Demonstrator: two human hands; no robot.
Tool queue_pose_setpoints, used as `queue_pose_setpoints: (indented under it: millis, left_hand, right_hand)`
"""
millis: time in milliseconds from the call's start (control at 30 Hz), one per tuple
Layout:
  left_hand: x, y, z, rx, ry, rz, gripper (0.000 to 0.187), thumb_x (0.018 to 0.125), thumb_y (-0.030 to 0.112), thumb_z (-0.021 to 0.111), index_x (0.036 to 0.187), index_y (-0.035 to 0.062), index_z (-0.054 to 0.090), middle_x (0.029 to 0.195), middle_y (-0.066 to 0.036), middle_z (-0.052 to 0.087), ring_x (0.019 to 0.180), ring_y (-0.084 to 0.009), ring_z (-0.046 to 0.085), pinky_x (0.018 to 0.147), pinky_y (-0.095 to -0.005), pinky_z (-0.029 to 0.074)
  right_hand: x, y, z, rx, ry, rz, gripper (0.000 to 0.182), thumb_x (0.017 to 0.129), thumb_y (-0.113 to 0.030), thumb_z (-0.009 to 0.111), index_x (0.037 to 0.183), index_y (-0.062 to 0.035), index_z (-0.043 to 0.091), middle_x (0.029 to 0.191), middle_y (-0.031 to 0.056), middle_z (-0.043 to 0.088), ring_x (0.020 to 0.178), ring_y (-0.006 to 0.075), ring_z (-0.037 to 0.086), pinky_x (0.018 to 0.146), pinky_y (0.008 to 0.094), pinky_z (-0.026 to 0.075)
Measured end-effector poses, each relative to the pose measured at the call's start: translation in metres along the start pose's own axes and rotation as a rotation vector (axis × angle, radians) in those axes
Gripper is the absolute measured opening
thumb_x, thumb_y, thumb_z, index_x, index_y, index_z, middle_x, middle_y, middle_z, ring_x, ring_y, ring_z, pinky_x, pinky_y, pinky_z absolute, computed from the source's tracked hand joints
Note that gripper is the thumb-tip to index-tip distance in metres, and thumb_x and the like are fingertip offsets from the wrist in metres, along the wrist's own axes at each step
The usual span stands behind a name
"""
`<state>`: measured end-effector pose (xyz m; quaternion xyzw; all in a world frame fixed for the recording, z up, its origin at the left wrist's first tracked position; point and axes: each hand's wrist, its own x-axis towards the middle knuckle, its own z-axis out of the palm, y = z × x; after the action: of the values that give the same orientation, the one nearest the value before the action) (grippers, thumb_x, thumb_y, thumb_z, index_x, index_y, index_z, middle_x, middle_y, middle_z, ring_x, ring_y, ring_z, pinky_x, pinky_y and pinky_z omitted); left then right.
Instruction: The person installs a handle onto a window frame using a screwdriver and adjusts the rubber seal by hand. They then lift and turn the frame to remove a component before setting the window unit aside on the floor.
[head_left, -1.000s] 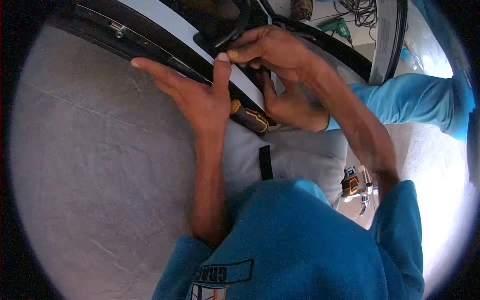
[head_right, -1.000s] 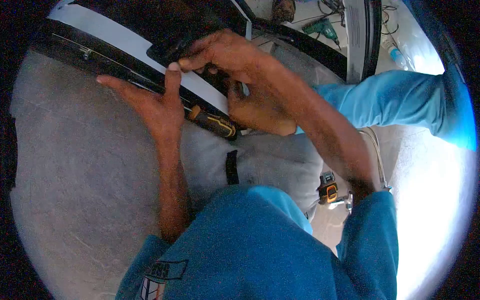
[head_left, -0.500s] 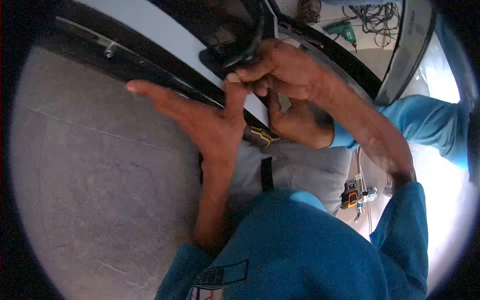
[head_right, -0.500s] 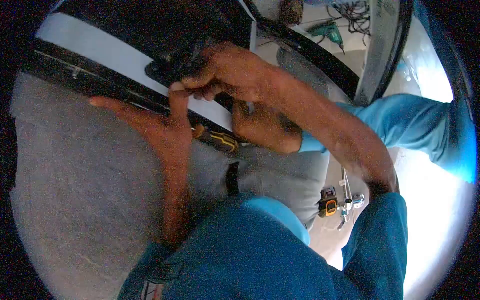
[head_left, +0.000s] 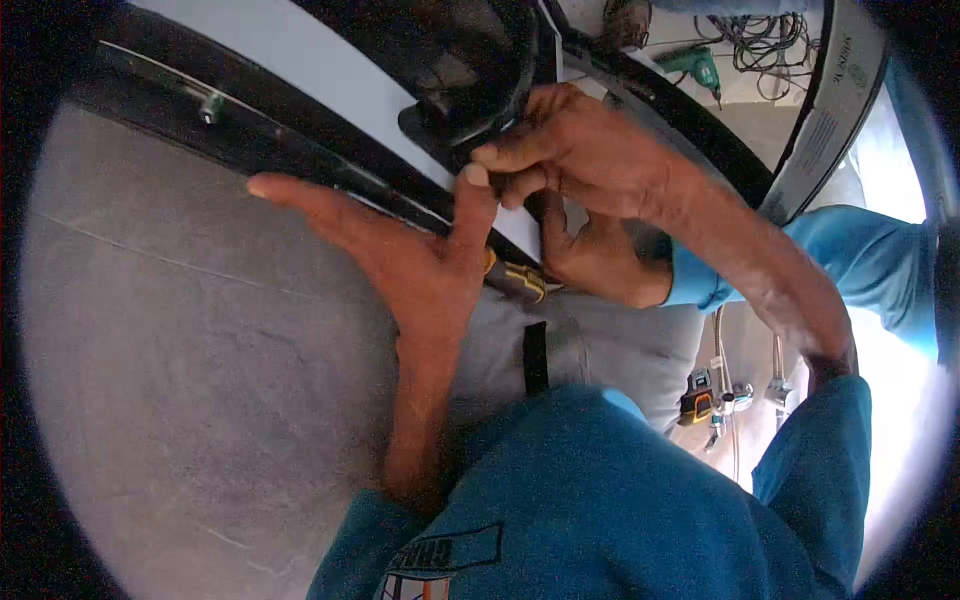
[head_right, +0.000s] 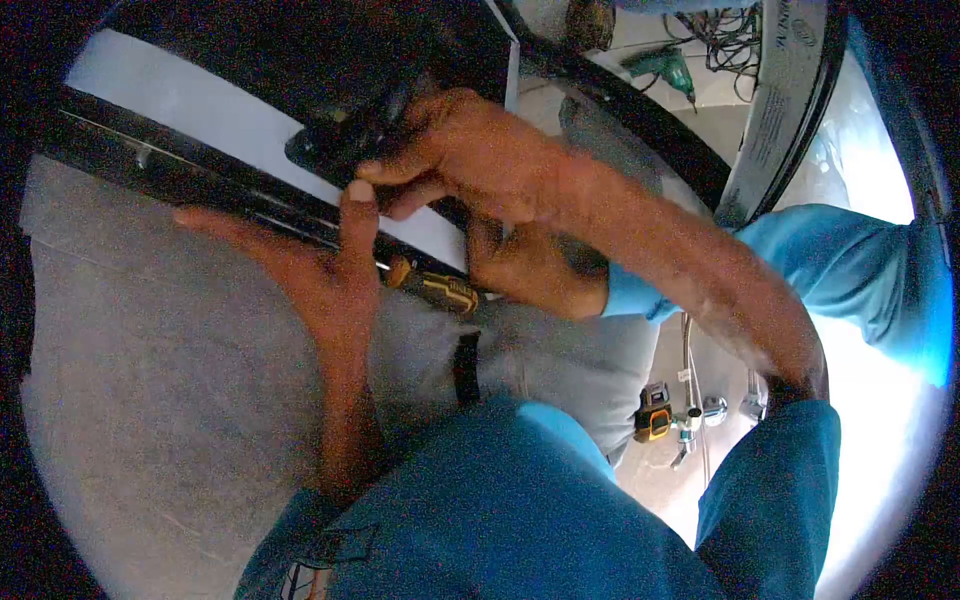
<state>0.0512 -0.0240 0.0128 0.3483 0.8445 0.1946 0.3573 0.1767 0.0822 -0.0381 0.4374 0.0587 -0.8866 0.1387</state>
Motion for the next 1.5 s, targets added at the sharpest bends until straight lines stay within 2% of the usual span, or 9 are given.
queue_pose_setpoints:
  millis: [200,267,533,600,700,733,800,1200,1500]
  left_hand:
    - [-0.001,0.008,-0.004,0.303,-0.019,-0.024,0.117,0.072,0.029,0.070,0.134,-0.0059,-0.023,0.140,-0.036,-0.012,0.132,-0.0476,-0.003,0.107,-0.0524,0.002]
    - [0.001,0.009,-0.002,0.207,-0.011,-0.122,0.117,0.071,0.029,0.071,0.135,-0.0073,-0.020,0.140,-0.036,-0.011,0.132,-0.0473,-0.003,0.107,-0.0522,0.003]
    - [0.020,0.027,-0.020,0.379,0.132,0.094,0.103,0.071,0.027,0.073,0.141,-0.0033,0.005,0.139,-0.034,0.010,0.129,-0.0439,0.019,0.107,-0.0456,0.016]
    - [0.056,0.055,-0.049,0.470,0.000,0.475,0.065,0.069,0.022,0.076,0.127,0.0106,0.049,0.138,-0.021,0.032,0.128,-0.0345,0.031,0.106,-0.0399,0.026]
    - [0.098,0.084,-0.043,0.611,-0.553,0.838,0.046,0.069,0.022,0.072,0.112,0.0141,0.060,0.134,-0.012,0.043,0.118,-0.0318,0.044,0.097,-0.0428,0.038]
    - [0.113,0.089,-0.031,0.622,-0.540,0.857,0.046,0.069,0.022,0.072,0.112,0.0141,0.060,0.134,-0.012,0.043,0.118,-0.0318,0.044,0.097,-0.0428,0.038]
    - [0.130,0.096,-0.012,0.582,-1.306,0.565,0.041,0.077,0.013,0.059,0.116,-0.0011,0.056,0.131,-0.026,0.036,0.116,-0.0391,0.043,0.094,-0.0452,0.040]
    - [0.116,0.157,-0.012,1.253,-1.508,1.057,0.019,0.078,0.010,0.055,0.088,-0.0025,0.065,0.136,-0.022,0.034,0.105,-0.0332,0.054,0.078,-0.0379,0.051]
    - [0.128,0.136,-0.017,1.148,-1.570,1.147,0.021,0.078,0.009,0.058,0.090,-0.0078,0.062,0.130,-0.027,0.039,0.091,-0.0332,0.060,0.062,-0.0318,0.056]
  right_hand:
    - [0.004,-0.001,0.003,0.161,0.062,-0.017,0.019,0.080,-0.006,0.066,0.091,0.0068,0.058,0.080,0.0132,0.063,0.066,0.0192,0.064,0.059,0.0258,0.054]
    - [0.019,0.017,-0.016,-0.369,-0.193,-0.179,0.019,0.081,-0.007,0.065,0.092,0.0062,0.058,0.084,0.0127,0.063,0.070,0.0183,0.064,0.060,0.0265,0.054]
    - [0.006,0.014,0.002,0.235,-0.118,-0.047,0.020,0.081,-0.019,0.066,0.088,-0.0003,0.060,0.074,0.0088,0.060,0.068,0.0185,0.060,0.064,0.0303,0.052]
    - [-0.010,0.020,0.013,0.339,-0.035,-0.110,0.016,0.082,-0.017,0.064,0.088,-0.0030,0.059,0.076,0.0076,0.059,0.069,0.0164,0.058,0.061,0.0299,0.049]
    - [-0.009,0.034,0.024,0.384,0.101,-0.217,0.014,0.083,-0.015,0.061,0.089,-0.0019,0.059,0.076,0.0074,0.059,0.070,0.0163,0.057,0.059,0.0293,0.047]
    - [-0.009,0.032,0.026,0.415,0.110,-0.274,0.014,0.083,-0.014,0.061,0.089,-0.0011,0.059,0.075,0.0072,0.059,0.069,0.0166,0.056,0.059,0.0290,0.047]
    - [-0.013,0.036,0.030,0.419,0.133,-0.300,0.013,0.084,-0.011,0.059,0.089,0.0005,0.058,0.077,0.0085,0.060,0.071,0.0179,0.058,0.060,0.0305,0.049]
    - [-0.017,0.045,0.022,0.404,-0.033,-0.448,0.019,0.089,-0.013,0.053,0.102,0.0017,0.057,0.094,0.0090,0.059,0.083,0.0170,0.060,0.073,0.0268,0.052]
    - [-0.030,0.012,0.010,-0.061,-0.041,-0.053,0.027,0.088,-0.023,0.057,0.096,0.0023,0.059,0.086,0.0128,0.063,0.070,0.0187,0.062,0.058,0.0243,0.052]
